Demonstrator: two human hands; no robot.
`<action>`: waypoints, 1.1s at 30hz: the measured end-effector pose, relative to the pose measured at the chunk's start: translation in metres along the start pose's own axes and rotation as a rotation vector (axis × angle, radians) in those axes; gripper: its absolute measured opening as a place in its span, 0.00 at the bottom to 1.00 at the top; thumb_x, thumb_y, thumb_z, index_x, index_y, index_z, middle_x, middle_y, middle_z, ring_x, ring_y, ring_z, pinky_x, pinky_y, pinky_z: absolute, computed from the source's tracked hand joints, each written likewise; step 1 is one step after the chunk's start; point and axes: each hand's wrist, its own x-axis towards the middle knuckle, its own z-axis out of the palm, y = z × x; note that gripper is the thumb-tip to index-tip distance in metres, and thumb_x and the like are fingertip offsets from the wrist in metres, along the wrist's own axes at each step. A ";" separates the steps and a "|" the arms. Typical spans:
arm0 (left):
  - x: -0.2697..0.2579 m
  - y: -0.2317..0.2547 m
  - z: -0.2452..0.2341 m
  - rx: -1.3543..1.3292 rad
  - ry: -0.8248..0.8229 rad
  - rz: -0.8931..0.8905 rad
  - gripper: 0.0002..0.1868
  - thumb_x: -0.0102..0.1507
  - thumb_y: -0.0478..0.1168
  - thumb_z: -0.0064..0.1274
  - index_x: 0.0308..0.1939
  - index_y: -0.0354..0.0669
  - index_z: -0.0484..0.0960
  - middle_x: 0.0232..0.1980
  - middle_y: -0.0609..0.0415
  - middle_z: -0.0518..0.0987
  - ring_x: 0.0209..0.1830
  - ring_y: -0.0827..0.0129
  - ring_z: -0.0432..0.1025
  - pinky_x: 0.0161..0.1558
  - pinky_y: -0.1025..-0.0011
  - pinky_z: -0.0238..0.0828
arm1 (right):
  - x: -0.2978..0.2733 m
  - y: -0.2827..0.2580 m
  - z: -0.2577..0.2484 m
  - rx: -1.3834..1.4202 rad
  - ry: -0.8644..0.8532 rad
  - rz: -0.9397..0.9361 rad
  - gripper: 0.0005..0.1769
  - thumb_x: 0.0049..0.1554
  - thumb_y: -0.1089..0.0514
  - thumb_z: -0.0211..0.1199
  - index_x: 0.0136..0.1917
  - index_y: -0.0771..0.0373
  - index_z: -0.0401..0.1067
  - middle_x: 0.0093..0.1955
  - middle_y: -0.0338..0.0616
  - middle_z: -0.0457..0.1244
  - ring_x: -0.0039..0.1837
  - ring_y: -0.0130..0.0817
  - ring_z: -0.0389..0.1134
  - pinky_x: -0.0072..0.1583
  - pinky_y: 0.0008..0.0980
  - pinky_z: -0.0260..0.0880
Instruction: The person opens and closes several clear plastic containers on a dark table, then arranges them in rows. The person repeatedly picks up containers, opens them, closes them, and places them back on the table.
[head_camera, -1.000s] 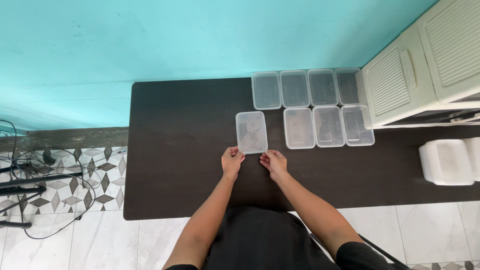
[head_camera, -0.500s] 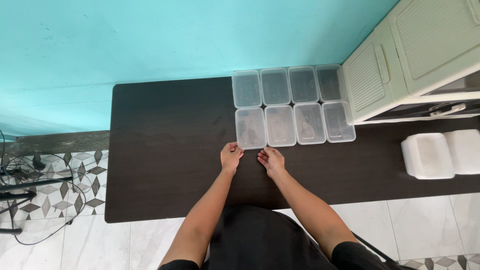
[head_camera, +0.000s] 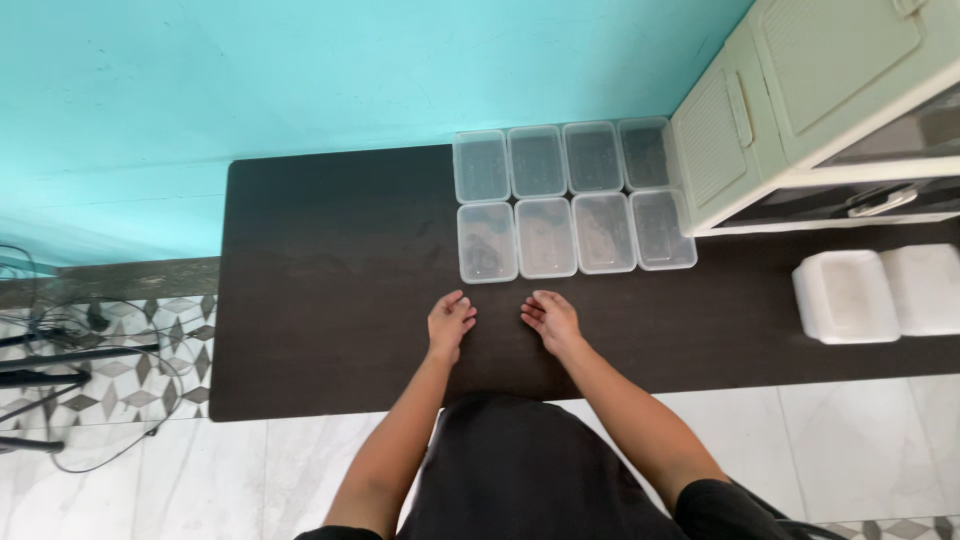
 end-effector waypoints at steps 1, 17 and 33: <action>-0.011 -0.007 -0.001 -0.024 -0.026 -0.006 0.22 0.67 0.37 0.55 0.64 0.36 0.75 0.47 0.54 0.80 0.43 0.70 0.77 0.43 0.73 0.77 | -0.007 0.000 -0.010 0.009 -0.018 0.006 0.07 0.61 0.58 0.62 0.51 0.60 0.69 0.47 0.45 0.67 0.49 0.38 0.71 0.53 0.41 0.76; -0.231 -0.064 -0.032 -0.165 -0.240 -0.020 0.21 0.69 0.41 0.50 0.65 0.39 0.75 0.55 0.50 0.79 0.52 0.67 0.76 0.50 0.71 0.75 | -0.184 0.038 -0.092 -0.235 -0.140 -0.010 0.07 0.62 0.57 0.59 0.51 0.61 0.70 0.47 0.43 0.67 0.49 0.35 0.71 0.52 0.37 0.76; -0.310 -0.109 -0.013 -0.053 -0.299 -0.071 0.22 0.68 0.44 0.51 0.64 0.41 0.76 0.55 0.52 0.80 0.54 0.69 0.77 0.53 0.71 0.74 | -0.234 0.027 -0.160 -0.287 -0.113 -0.045 0.05 0.63 0.58 0.59 0.50 0.61 0.70 0.46 0.44 0.68 0.49 0.35 0.70 0.52 0.38 0.75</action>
